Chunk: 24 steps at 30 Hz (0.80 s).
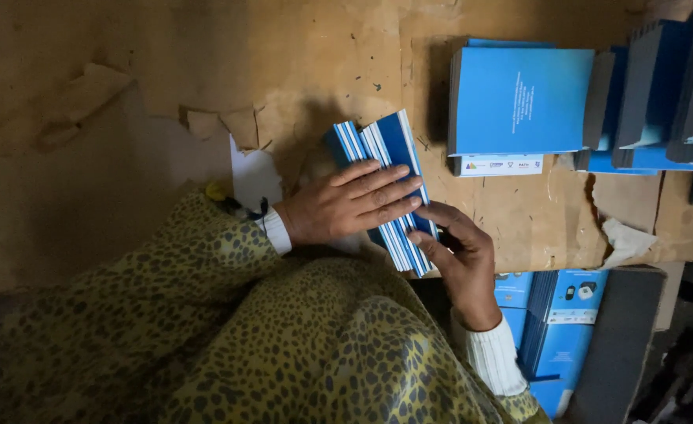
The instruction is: The person holds a stack of blue books and flips through the pages of the top book. They then place the stack onto a pile on a table and pick up another stack from a cardboard box. The person repeats the process of flipping through pages and stacking the books on the table.
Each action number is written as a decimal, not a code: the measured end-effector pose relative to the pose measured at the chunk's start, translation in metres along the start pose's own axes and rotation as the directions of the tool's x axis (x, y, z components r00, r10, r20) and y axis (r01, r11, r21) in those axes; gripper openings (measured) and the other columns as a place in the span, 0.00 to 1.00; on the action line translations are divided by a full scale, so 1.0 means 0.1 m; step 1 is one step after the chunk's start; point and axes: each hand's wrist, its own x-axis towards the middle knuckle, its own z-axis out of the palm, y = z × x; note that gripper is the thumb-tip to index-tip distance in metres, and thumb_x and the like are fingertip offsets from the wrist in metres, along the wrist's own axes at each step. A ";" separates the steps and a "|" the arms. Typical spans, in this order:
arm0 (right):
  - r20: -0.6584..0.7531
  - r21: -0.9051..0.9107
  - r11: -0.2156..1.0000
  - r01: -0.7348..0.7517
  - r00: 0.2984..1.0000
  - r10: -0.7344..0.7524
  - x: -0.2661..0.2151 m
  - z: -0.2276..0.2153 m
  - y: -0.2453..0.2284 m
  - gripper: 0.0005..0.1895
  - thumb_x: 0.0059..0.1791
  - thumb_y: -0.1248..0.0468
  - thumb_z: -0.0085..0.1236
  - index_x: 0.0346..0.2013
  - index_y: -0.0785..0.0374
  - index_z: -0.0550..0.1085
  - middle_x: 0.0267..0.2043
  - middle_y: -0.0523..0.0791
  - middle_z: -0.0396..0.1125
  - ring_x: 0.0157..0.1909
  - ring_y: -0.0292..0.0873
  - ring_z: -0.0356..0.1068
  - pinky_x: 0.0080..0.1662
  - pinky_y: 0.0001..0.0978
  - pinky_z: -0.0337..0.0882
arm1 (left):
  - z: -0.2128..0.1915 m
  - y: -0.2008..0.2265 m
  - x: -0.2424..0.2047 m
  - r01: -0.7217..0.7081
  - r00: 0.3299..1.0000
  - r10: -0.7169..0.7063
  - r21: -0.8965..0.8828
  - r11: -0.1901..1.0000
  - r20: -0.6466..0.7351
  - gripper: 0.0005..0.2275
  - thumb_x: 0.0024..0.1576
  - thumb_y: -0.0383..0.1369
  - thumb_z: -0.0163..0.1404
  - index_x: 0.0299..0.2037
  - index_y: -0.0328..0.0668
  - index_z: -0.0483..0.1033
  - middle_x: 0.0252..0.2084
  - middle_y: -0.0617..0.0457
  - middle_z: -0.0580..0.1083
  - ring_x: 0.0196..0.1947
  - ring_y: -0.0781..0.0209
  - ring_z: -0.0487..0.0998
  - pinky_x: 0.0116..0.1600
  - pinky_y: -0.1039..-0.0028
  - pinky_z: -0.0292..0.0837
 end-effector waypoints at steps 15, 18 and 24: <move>0.016 -0.096 0.995 -0.005 1.000 0.007 -0.02 -0.04 0.01 0.16 0.44 0.72 0.61 0.47 0.69 0.74 0.56 0.59 0.63 0.58 0.64 0.65 0.50 0.56 0.70 | -0.01 0.02 0.01 0.024 1.000 -0.023 -0.027 0.999 0.016 0.18 0.68 0.34 0.33 0.67 0.42 0.59 0.68 0.48 0.60 0.68 0.52 0.60 0.70 0.60 0.50; 0.007 -0.085 0.996 -0.012 1.000 0.012 -0.01 -0.03 0.04 0.16 0.45 0.73 0.59 0.47 0.69 0.74 0.56 0.59 0.63 0.57 0.65 0.65 0.50 0.55 0.71 | 0.01 -0.01 0.01 0.012 1.000 -0.013 -0.068 0.998 -0.002 0.18 0.68 0.34 0.33 0.67 0.41 0.60 0.69 0.47 0.59 0.68 0.51 0.59 0.71 0.59 0.48; 0.010 -0.095 0.995 -0.015 1.000 0.016 0.00 0.00 -0.05 0.15 0.47 0.74 0.55 0.49 0.71 0.73 0.57 0.61 0.62 0.57 0.69 0.64 0.49 0.58 0.71 | 0.00 0.00 0.01 0.017 0.999 -0.015 -0.055 0.998 0.036 0.18 0.69 0.34 0.30 0.68 0.42 0.57 0.69 0.48 0.58 0.69 0.51 0.57 0.71 0.60 0.47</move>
